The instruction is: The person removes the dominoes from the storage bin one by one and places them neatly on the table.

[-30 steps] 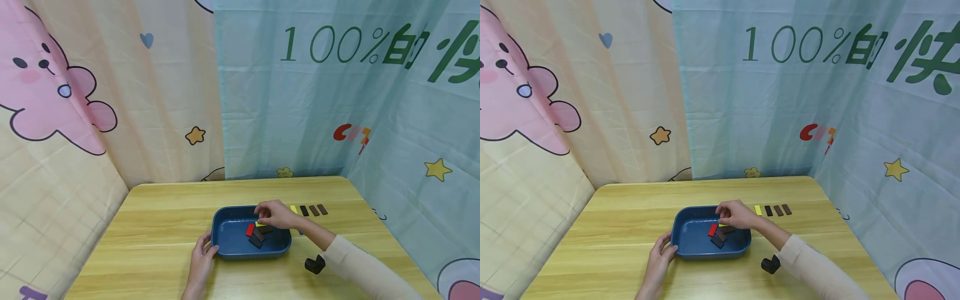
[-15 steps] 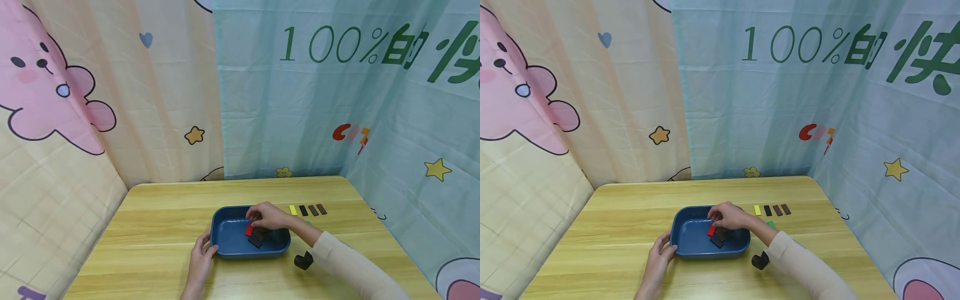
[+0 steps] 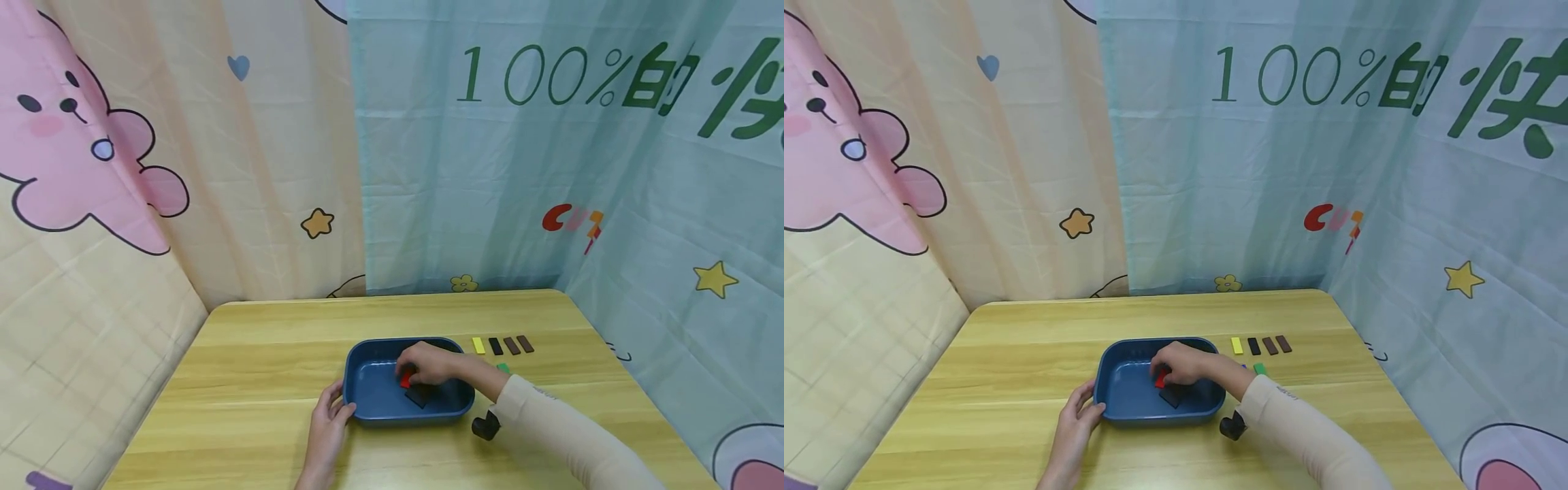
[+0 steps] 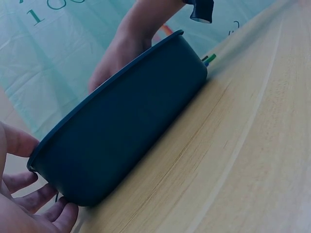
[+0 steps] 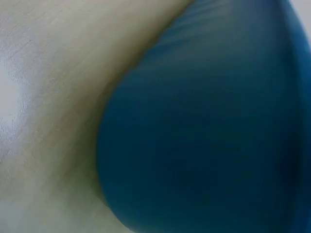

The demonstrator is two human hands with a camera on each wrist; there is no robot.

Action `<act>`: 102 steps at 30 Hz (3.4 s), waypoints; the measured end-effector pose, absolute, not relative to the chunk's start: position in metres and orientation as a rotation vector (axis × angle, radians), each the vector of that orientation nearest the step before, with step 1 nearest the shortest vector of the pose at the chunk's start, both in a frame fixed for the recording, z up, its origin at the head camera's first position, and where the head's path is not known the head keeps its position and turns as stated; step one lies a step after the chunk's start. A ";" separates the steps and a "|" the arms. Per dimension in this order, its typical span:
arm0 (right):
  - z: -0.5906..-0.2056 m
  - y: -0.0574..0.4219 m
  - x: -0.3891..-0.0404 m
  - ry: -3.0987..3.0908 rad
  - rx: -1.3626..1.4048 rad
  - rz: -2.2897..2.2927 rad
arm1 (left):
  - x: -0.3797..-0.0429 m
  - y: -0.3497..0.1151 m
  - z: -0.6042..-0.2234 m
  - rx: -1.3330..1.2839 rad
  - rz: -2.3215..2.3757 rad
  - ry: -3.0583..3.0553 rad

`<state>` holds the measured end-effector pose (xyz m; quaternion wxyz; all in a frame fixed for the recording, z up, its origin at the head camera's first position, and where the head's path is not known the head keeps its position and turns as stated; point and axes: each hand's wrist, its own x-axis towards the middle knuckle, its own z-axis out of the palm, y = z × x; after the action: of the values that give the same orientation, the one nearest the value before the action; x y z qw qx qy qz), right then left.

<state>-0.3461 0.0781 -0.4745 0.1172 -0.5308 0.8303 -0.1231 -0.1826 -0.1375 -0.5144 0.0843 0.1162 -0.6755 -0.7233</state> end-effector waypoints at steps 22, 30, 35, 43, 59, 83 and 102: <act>-0.488 0.072 -0.347 2.481 -1.658 -0.362 | -0.182 -0.139 -0.515 0.356 -2.158 -2.014; -0.479 0.071 -0.346 2.497 -1.523 -0.544 | -0.183 -0.139 -0.513 0.379 -2.140 -2.037; -0.472 0.074 -0.347 2.485 -1.437 -0.704 | -0.184 -0.140 -0.514 0.390 -2.132 -2.043; -0.467 0.080 -0.345 2.456 -1.348 -0.824 | -0.184 -0.139 -0.515 0.388 -2.137 -2.042; -0.461 0.106 -0.344 2.419 -1.274 -1.027 | -0.184 -0.139 -0.514 0.383 -2.148 -2.037; -0.457 0.174 -0.336 2.508 -1.123 -1.170 | -0.180 -0.137 -0.516 0.357 -2.147 -2.017; -0.467 0.233 -0.331 2.620 -0.948 -1.252 | -0.180 -0.136 -0.516 0.350 -2.134 -2.019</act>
<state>-0.3306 0.2327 -0.4666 0.0434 -0.3100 0.8570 -0.4093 -0.1795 -0.1364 -0.5162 0.0915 0.1177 -0.6797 -0.7182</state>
